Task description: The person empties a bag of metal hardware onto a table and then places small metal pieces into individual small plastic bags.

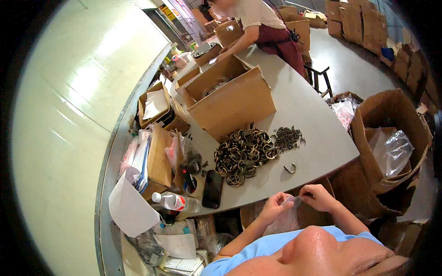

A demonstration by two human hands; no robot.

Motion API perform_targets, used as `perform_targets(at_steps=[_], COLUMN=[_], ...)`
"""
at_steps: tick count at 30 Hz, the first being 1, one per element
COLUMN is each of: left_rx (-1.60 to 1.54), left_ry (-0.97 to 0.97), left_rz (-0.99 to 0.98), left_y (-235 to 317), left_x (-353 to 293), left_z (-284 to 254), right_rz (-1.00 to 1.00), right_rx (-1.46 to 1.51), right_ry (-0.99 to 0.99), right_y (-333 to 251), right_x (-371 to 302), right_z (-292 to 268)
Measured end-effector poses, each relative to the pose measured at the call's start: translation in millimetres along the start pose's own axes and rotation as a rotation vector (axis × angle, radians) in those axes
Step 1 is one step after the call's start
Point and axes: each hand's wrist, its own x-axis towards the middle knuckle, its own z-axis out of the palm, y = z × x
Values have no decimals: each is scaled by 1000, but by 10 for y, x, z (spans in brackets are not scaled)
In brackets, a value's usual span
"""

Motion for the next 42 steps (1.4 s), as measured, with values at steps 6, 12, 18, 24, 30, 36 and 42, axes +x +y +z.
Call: perform_targets(at_steps=[6, 12, 18, 24, 30, 36, 42], left_rx=[-33, 74, 227, 100, 41, 26, 105], left_ry=[-29, -137, -40, 2, 161, 243, 270], left_rz=[-13, -41, -50, -101, -74, 126, 139], left_y=[253, 228, 71, 36, -91, -58, -97], left_x=[-108, -149, -154, -241, -245, -262, -214], left_z=[-85, -79, 23, 51, 57, 172, 204], right_rz=[-20, -35, 81, 111, -443, -428, -359], right_rx=[-112, 4, 419, 293, -360, -347, -239], right_ry=[-162, -54, -47, -72, 246, 359, 230], right_y=[-187, -97, -68, -94, -292, -345, -275], right_x=[-18, -21, -36, -65, -75, -196, -155], right_z=[-123, -47, 202, 221, 407, 454, 439])
